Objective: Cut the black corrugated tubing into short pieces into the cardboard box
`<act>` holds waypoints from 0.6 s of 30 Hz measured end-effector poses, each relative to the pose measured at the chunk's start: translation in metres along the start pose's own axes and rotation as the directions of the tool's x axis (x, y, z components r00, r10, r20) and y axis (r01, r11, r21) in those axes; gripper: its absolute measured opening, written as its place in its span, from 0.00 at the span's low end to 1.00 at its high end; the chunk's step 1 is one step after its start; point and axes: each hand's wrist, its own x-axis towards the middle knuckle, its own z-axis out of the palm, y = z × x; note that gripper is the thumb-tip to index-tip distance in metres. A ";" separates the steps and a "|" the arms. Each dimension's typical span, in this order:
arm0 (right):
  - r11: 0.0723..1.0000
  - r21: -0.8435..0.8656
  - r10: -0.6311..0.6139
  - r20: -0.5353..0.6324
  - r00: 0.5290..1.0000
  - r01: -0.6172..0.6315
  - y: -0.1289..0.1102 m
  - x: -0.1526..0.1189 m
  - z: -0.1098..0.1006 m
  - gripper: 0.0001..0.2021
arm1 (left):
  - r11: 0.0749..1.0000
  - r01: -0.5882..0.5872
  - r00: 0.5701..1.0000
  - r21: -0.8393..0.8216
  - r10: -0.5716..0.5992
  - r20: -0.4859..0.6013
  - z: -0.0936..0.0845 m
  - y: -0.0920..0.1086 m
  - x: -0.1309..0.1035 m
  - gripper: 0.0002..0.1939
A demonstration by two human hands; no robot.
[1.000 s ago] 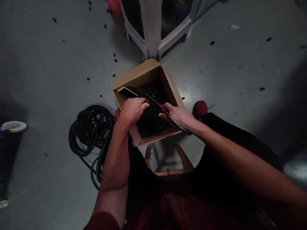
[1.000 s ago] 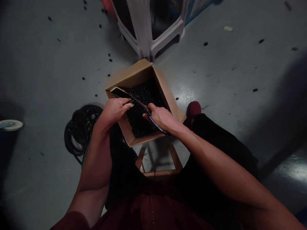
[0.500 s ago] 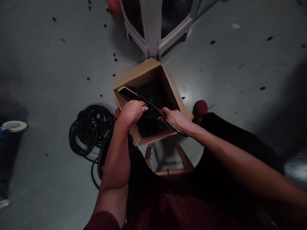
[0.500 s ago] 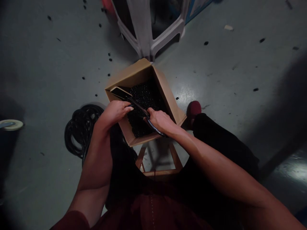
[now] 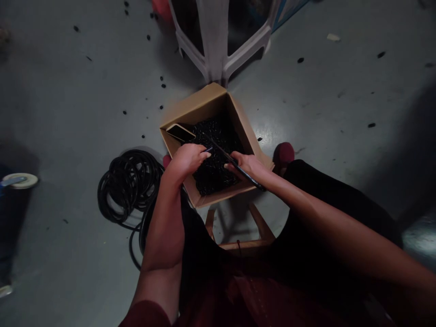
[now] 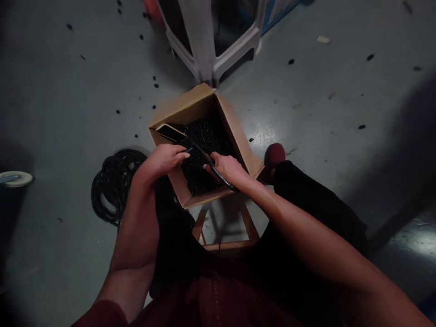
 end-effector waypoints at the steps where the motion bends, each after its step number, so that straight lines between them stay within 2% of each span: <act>1: 0.998 0.060 -0.004 -0.029 1.000 0.006 0.000 0.001 -0.002 0.13 | 0.999 -0.018 1.000 -0.042 0.018 -0.005 -0.001 0.002 0.000 0.17; 4: 0.951 0.304 -0.011 -0.140 0.990 0.053 0.001 0.005 -0.009 0.13 | 0.983 -0.041 0.999 -0.177 0.036 -0.028 -0.005 0.006 -0.002 0.18; 6: 0.871 0.484 0.011 -0.185 0.983 0.081 0.000 0.006 -0.015 0.13 | 0.966 -0.035 0.999 -0.256 0.027 -0.036 -0.006 0.009 -0.002 0.18; 9: 0.741 0.666 0.053 -0.192 0.980 0.090 -0.005 0.005 -0.022 0.15 | 0.934 -0.051 0.998 -0.353 0.037 -0.046 -0.006 0.013 -0.003 0.18; 14: 0.630 0.768 0.060 -0.196 0.979 0.115 -0.011 0.004 -0.026 0.15 | 0.867 -0.166 0.986 -0.469 0.149 -0.073 -0.007 0.019 -0.003 0.18; 18: 0.609 0.779 0.060 -0.233 0.971 0.149 -0.009 0.006 -0.025 0.17 | 0.823 -0.204 0.977 -0.530 0.209 -0.051 -0.008 0.028 -0.005 0.18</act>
